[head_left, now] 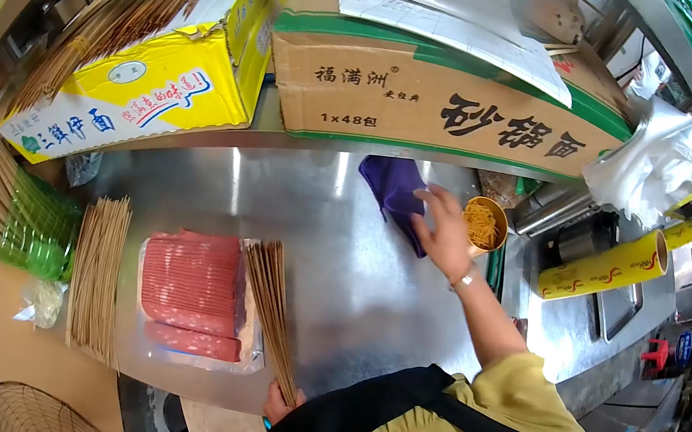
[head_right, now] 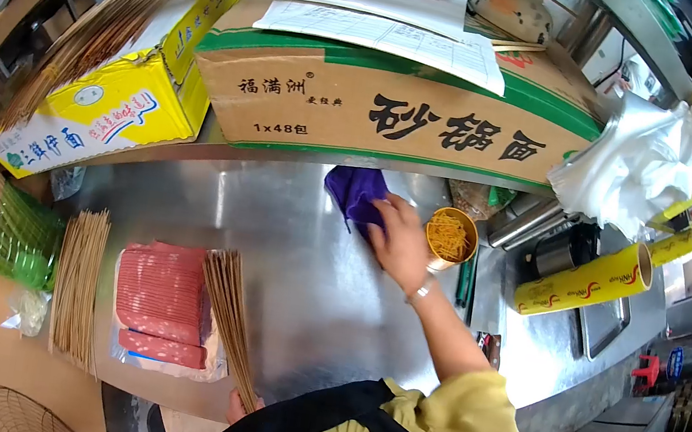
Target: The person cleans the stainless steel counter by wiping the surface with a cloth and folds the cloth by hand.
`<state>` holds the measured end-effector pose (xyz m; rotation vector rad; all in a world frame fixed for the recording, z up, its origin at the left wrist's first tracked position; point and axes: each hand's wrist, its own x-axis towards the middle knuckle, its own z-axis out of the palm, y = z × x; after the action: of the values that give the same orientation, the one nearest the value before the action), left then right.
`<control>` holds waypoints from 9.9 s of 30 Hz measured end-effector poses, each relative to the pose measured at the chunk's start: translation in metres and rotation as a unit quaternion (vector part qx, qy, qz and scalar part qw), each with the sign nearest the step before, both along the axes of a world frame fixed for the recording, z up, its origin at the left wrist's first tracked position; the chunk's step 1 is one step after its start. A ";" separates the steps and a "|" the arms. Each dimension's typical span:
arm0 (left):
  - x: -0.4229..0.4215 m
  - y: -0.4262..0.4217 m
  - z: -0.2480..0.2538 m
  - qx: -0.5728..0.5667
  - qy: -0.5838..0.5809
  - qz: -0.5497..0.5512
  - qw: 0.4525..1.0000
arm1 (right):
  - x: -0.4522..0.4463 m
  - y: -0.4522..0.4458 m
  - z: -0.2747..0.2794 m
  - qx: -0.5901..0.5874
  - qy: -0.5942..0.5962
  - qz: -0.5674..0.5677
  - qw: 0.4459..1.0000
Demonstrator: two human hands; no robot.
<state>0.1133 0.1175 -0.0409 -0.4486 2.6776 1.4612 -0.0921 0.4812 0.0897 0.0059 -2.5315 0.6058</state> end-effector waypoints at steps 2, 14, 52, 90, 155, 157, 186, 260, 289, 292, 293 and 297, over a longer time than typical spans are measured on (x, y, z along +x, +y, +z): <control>-0.003 0.000 0.001 0.013 -0.001 -0.002 1.000 | -0.036 -0.007 -0.023 0.003 -0.009 0.011 1.000; 0.001 -0.001 -0.002 0.064 -0.021 0.045 0.997 | -0.137 0.039 -0.109 0.230 -0.210 -0.170 0.935; -0.064 0.065 0.002 0.042 0.026 -0.197 0.979 | 0.128 -0.117 -0.122 0.076 -0.068 0.312 0.945; -0.061 0.146 -0.040 0.185 -0.134 -0.163 0.960 | 0.251 -0.030 -0.141 -0.046 -0.154 0.284 0.945; -0.031 0.175 0.031 -0.013 0.205 -0.643 0.738 | 0.313 -0.045 -0.090 -0.114 -0.212 0.010 0.971; -0.017 0.163 0.038 -0.098 0.237 -0.633 0.731 | 0.308 -0.048 -0.090 -0.095 -0.211 0.013 0.973; -0.052 -0.262 0.038 -0.292 0.185 -0.074 0.936 | 0.186 -0.196 -0.104 -0.194 -0.232 0.313 0.900; -0.011 0.184 0.031 -0.254 0.254 -0.144 0.922 | 0.106 0.270 -0.108 -0.183 -0.267 -0.484 0.813; -0.009 0.180 0.025 -0.248 0.277 -0.144 0.917 | 0.128 0.275 -0.133 -0.199 -0.161 -0.370 0.893; -0.009 0.182 0.028 -0.245 0.278 -0.142 0.918 | 0.130 0.277 -0.135 -0.189 -0.157 -0.351 0.904; -0.009 0.182 0.029 -0.244 0.278 -0.143 0.918 | 0.129 0.278 -0.136 -0.189 -0.157 -0.351 0.904; -0.009 0.182 0.029 -0.247 0.281 -0.138 0.917 | 0.128 0.272 -0.132 -0.160 -0.107 -0.382 0.904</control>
<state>0.1045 0.2999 -0.0116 0.4031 3.3742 0.9190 0.0357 0.7531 -0.0424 -1.1664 -2.3166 0.6929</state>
